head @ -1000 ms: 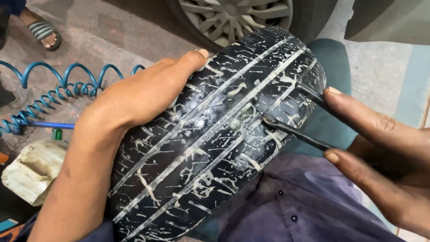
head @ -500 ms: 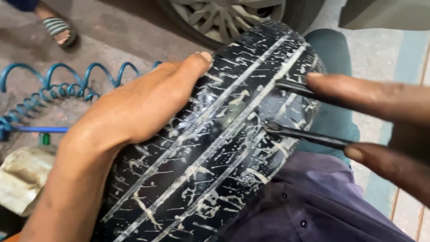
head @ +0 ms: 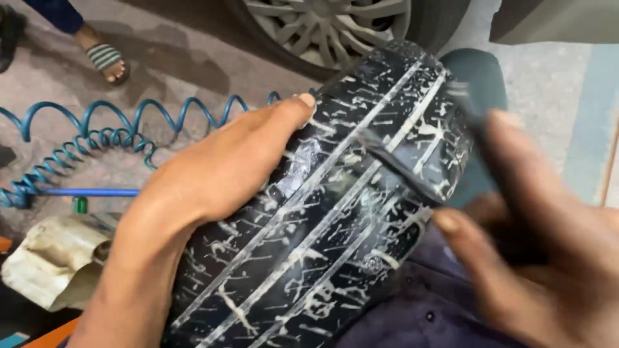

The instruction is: The person rotates a tire by hand, applies a soapy liquid to the tread with a brush, and uses pliers to pull a metal object out of the tire tread.

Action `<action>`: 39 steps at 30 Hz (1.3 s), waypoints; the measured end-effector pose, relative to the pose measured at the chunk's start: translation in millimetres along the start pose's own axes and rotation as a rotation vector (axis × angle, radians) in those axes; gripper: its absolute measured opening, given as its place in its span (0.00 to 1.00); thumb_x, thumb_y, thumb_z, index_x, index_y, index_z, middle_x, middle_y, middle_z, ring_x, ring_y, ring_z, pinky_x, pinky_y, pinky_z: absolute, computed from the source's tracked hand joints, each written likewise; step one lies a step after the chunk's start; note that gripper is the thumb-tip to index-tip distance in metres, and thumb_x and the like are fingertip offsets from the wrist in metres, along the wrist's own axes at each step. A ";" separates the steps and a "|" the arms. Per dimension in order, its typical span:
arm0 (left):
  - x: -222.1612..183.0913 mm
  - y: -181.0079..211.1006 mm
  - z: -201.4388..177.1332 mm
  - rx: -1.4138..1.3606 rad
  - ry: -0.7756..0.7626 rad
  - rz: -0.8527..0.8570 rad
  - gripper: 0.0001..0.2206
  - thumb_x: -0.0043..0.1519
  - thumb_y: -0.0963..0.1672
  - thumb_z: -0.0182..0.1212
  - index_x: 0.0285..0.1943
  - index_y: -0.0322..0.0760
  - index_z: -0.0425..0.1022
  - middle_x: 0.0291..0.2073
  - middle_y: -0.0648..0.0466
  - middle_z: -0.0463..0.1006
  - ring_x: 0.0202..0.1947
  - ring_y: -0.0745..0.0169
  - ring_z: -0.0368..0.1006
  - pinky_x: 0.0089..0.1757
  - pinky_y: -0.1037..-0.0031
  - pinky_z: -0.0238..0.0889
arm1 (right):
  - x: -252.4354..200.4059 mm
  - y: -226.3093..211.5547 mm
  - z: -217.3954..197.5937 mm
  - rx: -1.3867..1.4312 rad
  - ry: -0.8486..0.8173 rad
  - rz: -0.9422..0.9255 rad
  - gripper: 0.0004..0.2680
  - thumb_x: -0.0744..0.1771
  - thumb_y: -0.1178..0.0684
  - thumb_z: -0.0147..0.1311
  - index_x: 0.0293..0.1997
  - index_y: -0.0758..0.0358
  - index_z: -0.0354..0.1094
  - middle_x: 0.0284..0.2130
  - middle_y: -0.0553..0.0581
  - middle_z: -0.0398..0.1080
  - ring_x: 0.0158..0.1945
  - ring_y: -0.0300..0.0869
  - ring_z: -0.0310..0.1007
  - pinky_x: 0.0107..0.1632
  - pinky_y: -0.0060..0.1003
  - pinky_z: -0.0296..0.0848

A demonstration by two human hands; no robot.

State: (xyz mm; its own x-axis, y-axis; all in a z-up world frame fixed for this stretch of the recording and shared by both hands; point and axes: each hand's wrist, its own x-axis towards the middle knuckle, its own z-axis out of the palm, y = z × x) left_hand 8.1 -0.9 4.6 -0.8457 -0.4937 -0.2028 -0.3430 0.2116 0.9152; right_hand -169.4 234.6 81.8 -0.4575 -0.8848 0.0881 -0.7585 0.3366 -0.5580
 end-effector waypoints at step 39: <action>17.7 0.6 -4.4 -0.035 -0.138 -0.281 0.39 0.66 0.63 0.41 0.74 0.30 0.60 0.70 0.40 0.59 0.69 0.47 0.52 0.61 0.61 0.44 | 27.0 67.7 -37.6 0.066 -0.392 -0.086 0.35 0.54 0.63 0.63 0.71 0.60 0.59 0.62 0.65 0.69 0.61 0.48 0.70 0.58 0.44 0.67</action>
State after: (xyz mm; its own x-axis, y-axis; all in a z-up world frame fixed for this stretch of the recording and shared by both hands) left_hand -5.3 -13.2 3.1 -0.7680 -0.4087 -0.4931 -0.5592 0.0526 0.8274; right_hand -250.6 245.5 77.5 -0.1725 -0.9689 -0.1776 -0.7488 0.2462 -0.6154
